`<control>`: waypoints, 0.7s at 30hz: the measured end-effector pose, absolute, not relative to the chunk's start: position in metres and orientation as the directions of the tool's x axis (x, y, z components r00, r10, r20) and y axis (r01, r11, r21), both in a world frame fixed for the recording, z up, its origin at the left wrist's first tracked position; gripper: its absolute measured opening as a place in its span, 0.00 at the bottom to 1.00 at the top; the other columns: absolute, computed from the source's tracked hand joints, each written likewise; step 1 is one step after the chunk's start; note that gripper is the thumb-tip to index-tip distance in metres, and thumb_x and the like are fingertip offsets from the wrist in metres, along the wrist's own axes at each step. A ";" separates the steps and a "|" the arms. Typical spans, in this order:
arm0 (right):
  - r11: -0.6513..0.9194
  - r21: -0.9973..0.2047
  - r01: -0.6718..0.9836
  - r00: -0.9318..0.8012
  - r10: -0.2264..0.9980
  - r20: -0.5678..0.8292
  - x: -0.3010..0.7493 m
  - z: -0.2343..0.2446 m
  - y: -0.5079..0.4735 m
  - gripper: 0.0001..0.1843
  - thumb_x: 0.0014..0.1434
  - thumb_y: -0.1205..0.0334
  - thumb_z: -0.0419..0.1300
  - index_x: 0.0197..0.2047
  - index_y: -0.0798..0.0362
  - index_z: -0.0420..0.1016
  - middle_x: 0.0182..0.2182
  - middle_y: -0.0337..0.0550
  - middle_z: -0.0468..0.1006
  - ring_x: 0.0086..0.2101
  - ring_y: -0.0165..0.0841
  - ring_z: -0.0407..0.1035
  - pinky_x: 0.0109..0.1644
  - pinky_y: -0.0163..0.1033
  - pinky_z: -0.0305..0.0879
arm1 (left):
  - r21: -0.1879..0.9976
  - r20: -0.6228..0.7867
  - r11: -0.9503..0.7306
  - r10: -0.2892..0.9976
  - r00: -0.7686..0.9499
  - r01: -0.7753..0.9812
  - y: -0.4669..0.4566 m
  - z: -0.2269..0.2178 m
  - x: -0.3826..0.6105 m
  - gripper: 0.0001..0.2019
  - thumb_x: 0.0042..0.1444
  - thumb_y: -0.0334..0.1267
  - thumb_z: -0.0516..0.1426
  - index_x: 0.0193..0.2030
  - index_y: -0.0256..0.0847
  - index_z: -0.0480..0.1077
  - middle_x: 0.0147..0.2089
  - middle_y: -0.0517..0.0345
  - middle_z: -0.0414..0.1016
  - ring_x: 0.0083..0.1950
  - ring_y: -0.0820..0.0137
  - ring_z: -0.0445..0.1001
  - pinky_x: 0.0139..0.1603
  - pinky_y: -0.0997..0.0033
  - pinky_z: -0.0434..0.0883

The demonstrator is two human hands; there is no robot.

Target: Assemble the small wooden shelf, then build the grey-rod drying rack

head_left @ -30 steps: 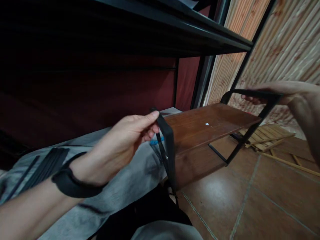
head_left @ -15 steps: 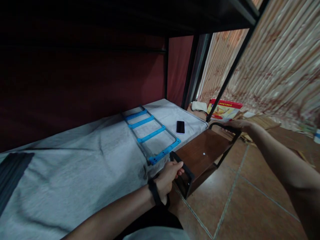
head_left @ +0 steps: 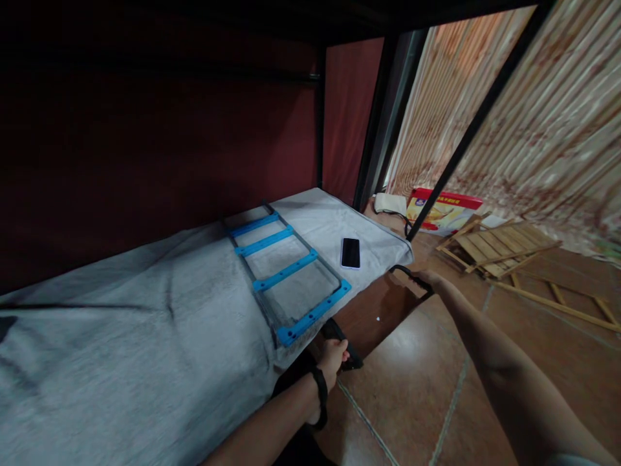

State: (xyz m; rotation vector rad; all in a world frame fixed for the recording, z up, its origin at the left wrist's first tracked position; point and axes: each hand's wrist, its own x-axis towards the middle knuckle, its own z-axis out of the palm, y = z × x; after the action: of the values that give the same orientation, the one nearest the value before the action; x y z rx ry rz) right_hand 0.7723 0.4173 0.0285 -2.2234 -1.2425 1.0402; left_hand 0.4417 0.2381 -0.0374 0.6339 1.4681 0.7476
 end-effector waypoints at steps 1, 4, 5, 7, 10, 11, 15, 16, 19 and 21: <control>-0.549 -0.633 0.545 0.346 0.835 -0.427 0.774 0.022 0.422 0.17 0.61 0.58 0.60 0.22 0.56 0.71 0.13 0.37 0.66 0.16 0.25 0.59 0.21 0.30 0.58 | 0.771 -0.637 0.634 0.770 -0.041 -0.063 0.240 -0.039 0.443 0.19 0.48 0.46 0.67 0.19 0.37 0.65 0.19 0.60 0.67 0.21 0.77 0.63 0.25 0.75 0.58; -0.581 -0.632 0.513 0.379 0.814 -0.440 0.777 0.007 0.435 0.17 0.60 0.58 0.61 0.22 0.56 0.71 0.13 0.36 0.64 0.16 0.25 0.58 0.21 0.30 0.57 | 0.756 -0.654 0.650 0.756 -0.032 -0.078 0.242 -0.041 0.449 0.17 0.50 0.44 0.65 0.20 0.37 0.66 0.20 0.59 0.68 0.21 0.77 0.63 0.25 0.75 0.57; -0.584 -0.632 0.509 0.387 0.811 -0.438 0.778 0.003 0.439 0.16 0.60 0.58 0.62 0.22 0.56 0.71 0.13 0.35 0.64 0.16 0.25 0.57 0.21 0.30 0.56 | 0.749 -0.661 0.657 0.750 -0.027 -0.084 0.242 -0.042 0.452 0.17 0.52 0.42 0.65 0.21 0.37 0.66 0.20 0.59 0.69 0.21 0.78 0.63 0.25 0.75 0.57; -0.587 -0.632 0.506 0.399 0.809 -0.432 0.780 -0.004 0.446 0.17 0.58 0.57 0.63 0.22 0.55 0.71 0.13 0.35 0.64 0.16 0.24 0.57 0.21 0.30 0.55 | 0.735 -0.676 0.672 0.737 -0.013 -0.094 0.243 -0.042 0.458 0.15 0.55 0.40 0.63 0.22 0.37 0.66 0.20 0.60 0.69 0.21 0.78 0.63 0.25 0.76 0.56; -0.585 -0.628 0.514 0.412 0.810 -0.417 0.782 -0.012 0.453 0.18 0.59 0.56 0.63 0.21 0.55 0.70 0.12 0.35 0.64 0.16 0.24 0.56 0.20 0.31 0.54 | 0.717 -0.693 0.690 0.721 0.011 -0.097 0.245 -0.043 0.464 0.13 0.57 0.36 0.60 0.23 0.36 0.66 0.20 0.60 0.69 0.21 0.78 0.63 0.24 0.77 0.55; -0.583 -0.626 0.518 0.416 0.811 -0.411 0.783 -0.015 0.454 0.19 0.59 0.56 0.63 0.20 0.55 0.70 0.12 0.36 0.63 0.16 0.24 0.55 0.20 0.31 0.54 | 0.711 -0.698 0.696 0.716 0.018 -0.097 0.245 -0.044 0.465 0.13 0.58 0.35 0.60 0.23 0.36 0.66 0.20 0.60 0.68 0.21 0.79 0.63 0.24 0.77 0.54; -0.566 -0.625 0.537 0.419 0.823 -0.384 0.783 -0.022 0.456 0.19 0.58 0.56 0.64 0.20 0.55 0.69 0.12 0.36 0.63 0.17 0.25 0.57 0.21 0.31 0.55 | 0.680 -0.729 0.729 0.684 0.035 -0.085 0.249 -0.046 0.467 0.12 0.59 0.34 0.59 0.24 0.35 0.67 0.21 0.59 0.70 0.21 0.79 0.64 0.23 0.78 0.54; -0.560 -0.626 0.543 0.419 0.827 -0.375 0.782 -0.023 0.457 0.19 0.57 0.55 0.65 0.20 0.55 0.68 0.12 0.36 0.63 0.17 0.25 0.56 0.21 0.31 0.55 | 0.670 -0.738 0.738 0.674 0.035 -0.079 0.250 -0.047 0.468 0.13 0.60 0.34 0.58 0.24 0.35 0.67 0.21 0.59 0.70 0.21 0.79 0.64 0.23 0.78 0.54; -0.541 -0.627 0.561 0.416 0.838 -0.352 0.783 -0.025 0.461 0.20 0.56 0.54 0.66 0.20 0.55 0.68 0.13 0.36 0.63 0.18 0.25 0.56 0.21 0.32 0.54 | 0.648 -0.759 0.759 0.651 0.030 -0.067 0.253 -0.047 0.472 0.14 0.63 0.33 0.54 0.25 0.35 0.67 0.21 0.58 0.70 0.21 0.79 0.65 0.23 0.79 0.55; -0.531 -0.622 0.576 0.407 0.846 -0.345 0.785 -0.026 0.464 0.20 0.57 0.53 0.65 0.20 0.55 0.68 0.13 0.37 0.63 0.18 0.26 0.57 0.22 0.32 0.54 | 0.635 -0.770 0.770 0.638 0.031 -0.062 0.255 -0.047 0.474 0.14 0.65 0.33 0.52 0.26 0.35 0.66 0.22 0.58 0.71 0.21 0.79 0.66 0.23 0.80 0.56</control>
State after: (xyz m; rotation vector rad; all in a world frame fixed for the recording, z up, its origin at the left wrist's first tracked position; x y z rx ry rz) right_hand 0.7846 0.4643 -0.0259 -2.2618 -1.2168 0.9028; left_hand 0.4743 0.2551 -0.0466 0.4985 1.4510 0.5746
